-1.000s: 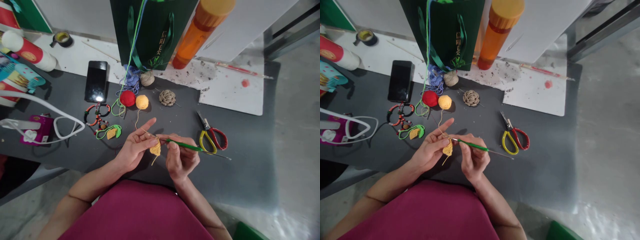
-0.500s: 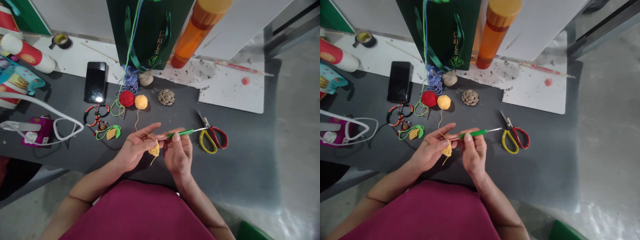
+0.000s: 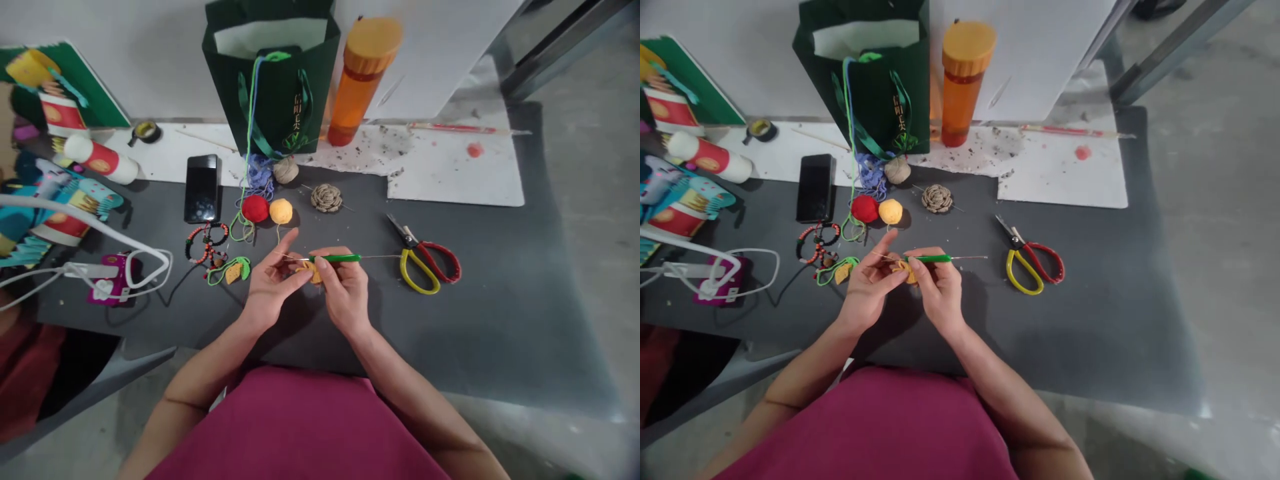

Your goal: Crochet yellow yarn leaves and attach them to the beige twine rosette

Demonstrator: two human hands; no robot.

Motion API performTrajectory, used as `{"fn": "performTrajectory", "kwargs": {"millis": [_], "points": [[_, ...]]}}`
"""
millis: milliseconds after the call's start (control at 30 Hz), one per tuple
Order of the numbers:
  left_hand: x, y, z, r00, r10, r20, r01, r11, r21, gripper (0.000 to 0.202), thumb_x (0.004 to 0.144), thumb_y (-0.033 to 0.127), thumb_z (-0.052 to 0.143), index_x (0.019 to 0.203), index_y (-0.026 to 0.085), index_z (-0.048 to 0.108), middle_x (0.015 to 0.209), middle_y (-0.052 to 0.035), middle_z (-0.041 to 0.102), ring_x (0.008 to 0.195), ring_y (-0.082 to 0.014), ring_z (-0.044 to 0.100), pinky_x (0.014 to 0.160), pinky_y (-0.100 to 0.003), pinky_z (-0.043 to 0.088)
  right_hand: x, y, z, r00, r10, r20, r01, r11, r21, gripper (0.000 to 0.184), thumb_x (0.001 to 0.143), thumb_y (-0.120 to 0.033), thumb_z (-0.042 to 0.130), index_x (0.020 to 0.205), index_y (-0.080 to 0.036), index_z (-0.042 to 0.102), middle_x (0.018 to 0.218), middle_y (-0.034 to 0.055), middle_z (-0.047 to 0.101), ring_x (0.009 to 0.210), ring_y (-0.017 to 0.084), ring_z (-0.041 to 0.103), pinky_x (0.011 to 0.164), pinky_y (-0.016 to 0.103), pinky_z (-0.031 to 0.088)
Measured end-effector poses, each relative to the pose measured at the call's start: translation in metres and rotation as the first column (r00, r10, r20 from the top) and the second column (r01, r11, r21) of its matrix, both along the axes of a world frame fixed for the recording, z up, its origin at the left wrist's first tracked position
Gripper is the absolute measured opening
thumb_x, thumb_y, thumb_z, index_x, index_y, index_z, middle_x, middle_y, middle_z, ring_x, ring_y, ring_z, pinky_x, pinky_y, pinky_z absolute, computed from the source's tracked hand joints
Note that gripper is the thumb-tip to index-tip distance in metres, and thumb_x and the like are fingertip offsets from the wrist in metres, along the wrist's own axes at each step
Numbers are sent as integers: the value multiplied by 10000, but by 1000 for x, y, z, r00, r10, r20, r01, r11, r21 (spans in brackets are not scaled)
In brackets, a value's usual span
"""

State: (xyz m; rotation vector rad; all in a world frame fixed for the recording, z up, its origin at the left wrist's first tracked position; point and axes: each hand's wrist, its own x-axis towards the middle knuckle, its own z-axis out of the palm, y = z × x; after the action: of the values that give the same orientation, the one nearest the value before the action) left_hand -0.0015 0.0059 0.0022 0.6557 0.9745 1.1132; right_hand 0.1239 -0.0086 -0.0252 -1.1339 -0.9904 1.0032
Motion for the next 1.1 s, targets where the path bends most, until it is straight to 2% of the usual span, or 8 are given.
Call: {"fn": "performTrajectory", "kwargs": {"millis": [167, 400, 567, 767, 833, 900, 967, 1100], "points": [[2, -1, -1, 997, -23, 77, 21, 999, 32, 708, 598, 208, 953, 1264, 263, 720, 779, 54, 724, 758, -89, 662, 816, -243, 530, -1, 3, -3, 990, -91, -104, 95, 995, 38, 153, 912, -383, 713, 936, -234, 738, 832, -21, 715, 593, 75, 589, 509, 179, 480], [6, -17, 11, 987, 19, 161, -22, 1000, 21, 779, 666, 337, 933, 1381, 234, 643, 844, 37, 729, 770, -74, 630, 796, -217, 484, -4, 1, 3, 988, 40, -150, -17, 988, 151, 149, 868, -388, 756, 906, -244, 767, 805, -19, 726, 634, 93, 631, 552, 196, 505], [5, -13, 22, 995, 44, 95, -51, 996, 73, 805, 626, 238, 938, 1377, 234, 648, 734, 71, 690, 694, -73, 591, 779, -220, 455, -5, 3, 14, 991, 66, -120, -44, 983, 178, 181, 846, -433, 768, 875, -254, 771, 823, 2, 740, 697, 135, 666, 612, 250, 548], [7, 5, 26, 995, 98, 25, -101, 966, 236, 577, 845, 558, 740, 1312, 220, 709, 759, 12, 672, 724, -126, 561, 737, -259, 443, -1, 17, 24, 963, 121, -239, -95, 988, 120, 231, 822, -486, 790, 897, -269, 766, 789, -7, 719, 619, 128, 602, 576, 261, 502], [10, 12, 24, 996, 86, -25, -74, 949, 307, 614, 813, 519, 792, 1359, 260, 679, 762, 31, 658, 731, -120, 554, 756, -258, 447, -1, 22, 24, 957, 97, -272, -68, 991, 115, 232, 812, -482, 800, 890, -267, 765, 768, -12, 713, 610, 124, 588, 565, 254, 489], [13, 18, 22, 998, 31, -54, -12, 947, 322, 804, 707, 388, 901, 1447, 302, 597, 774, 55, 661, 736, -105, 566, 775, -249, 459, -1, 25, 22, 952, 56, -300, -27, 994, 102, 235, 805, -481, 804, 879, -262, 763, 751, -16, 706, 609, 124, 586, 560, 250, 488], [13, 23, 19, 999, -35, -39, 45, 959, 281, 1006, 635, 287, 941, 1531, 330, 485, 785, 71, 671, 723, -88, 582, 770, -237, 471, -2, 27, 18, 946, 27, -324, -2, 997, 77, 233, 804, -477, 805, 871, -258, 763, 739, -22, 699, 603, 119, 591, 564, 246, 498], [6, 27, 10, 989, -150, 16, 144, 973, 181, 1123, 658, 234, 924, 1606, 344, 331, 731, 91, 657, 667, -72, 580, 711, -218, 470, 3, 25, 8, 952, 42, -303, -24, 998, 63, 195, 810, -437, 813, 846, -250, 770, 796, -10, 729, 681, 129, 663, 608, 243, 541]]}}
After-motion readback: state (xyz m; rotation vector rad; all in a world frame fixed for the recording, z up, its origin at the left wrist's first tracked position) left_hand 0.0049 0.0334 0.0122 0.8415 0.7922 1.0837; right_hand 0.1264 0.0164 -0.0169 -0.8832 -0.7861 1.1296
